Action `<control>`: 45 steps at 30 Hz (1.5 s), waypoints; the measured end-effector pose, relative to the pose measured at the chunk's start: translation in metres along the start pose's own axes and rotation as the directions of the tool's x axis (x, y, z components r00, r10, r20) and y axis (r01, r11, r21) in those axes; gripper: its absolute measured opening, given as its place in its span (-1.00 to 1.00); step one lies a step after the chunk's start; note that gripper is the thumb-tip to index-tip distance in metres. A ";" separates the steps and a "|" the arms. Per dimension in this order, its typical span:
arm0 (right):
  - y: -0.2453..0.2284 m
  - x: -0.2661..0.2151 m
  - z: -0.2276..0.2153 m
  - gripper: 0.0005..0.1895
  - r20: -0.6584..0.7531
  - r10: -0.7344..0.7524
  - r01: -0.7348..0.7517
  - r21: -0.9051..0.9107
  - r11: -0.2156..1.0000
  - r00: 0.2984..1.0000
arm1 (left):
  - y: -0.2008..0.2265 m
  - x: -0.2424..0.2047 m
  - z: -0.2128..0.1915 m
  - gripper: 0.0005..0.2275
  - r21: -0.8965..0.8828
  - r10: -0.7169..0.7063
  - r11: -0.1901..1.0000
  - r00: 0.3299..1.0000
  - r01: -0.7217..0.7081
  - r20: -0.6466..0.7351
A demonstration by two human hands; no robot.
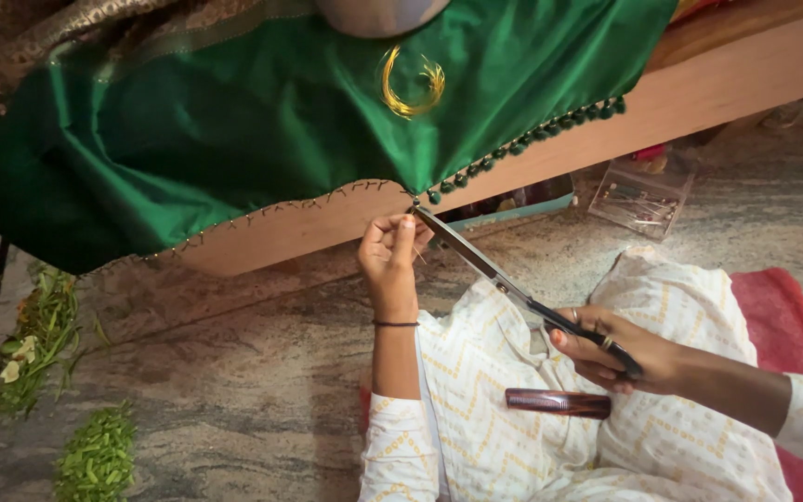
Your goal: Attaching decorative tassels and beads to the edge of a green fabric.
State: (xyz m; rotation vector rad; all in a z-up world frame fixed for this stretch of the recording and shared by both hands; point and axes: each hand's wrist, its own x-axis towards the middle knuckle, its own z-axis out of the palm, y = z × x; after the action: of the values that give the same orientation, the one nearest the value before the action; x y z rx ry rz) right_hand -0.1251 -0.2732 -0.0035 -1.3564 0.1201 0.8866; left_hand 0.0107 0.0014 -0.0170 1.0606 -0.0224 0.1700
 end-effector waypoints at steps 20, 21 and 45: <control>0.023 -0.015 -0.057 -0.42 -0.022 -0.047 0.046 -0.026 0.999 0.999 | -0.041 0.086 -0.049 -0.85 0.165 -0.022 0.986 0.943 -0.035 0.333; 0.019 -0.015 -0.057 -0.42 -0.021 -0.047 0.046 -0.024 0.999 0.999 | -0.027 0.081 -0.037 -0.85 0.167 -0.023 0.985 0.943 -0.035 0.333; -0.117 -0.031 -0.037 -0.27 -0.242 -0.287 -0.185 -0.959 0.213 0.927 | 0.019 0.002 -0.014 -0.73 0.388 -0.118 0.922 0.955 0.003 0.273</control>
State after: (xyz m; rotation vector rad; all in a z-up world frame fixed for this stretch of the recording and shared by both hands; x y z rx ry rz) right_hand -0.0596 -0.3146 0.0969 -2.7831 -0.2844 0.5638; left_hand 0.0089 0.0227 -0.0069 1.4720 -0.2313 -0.0449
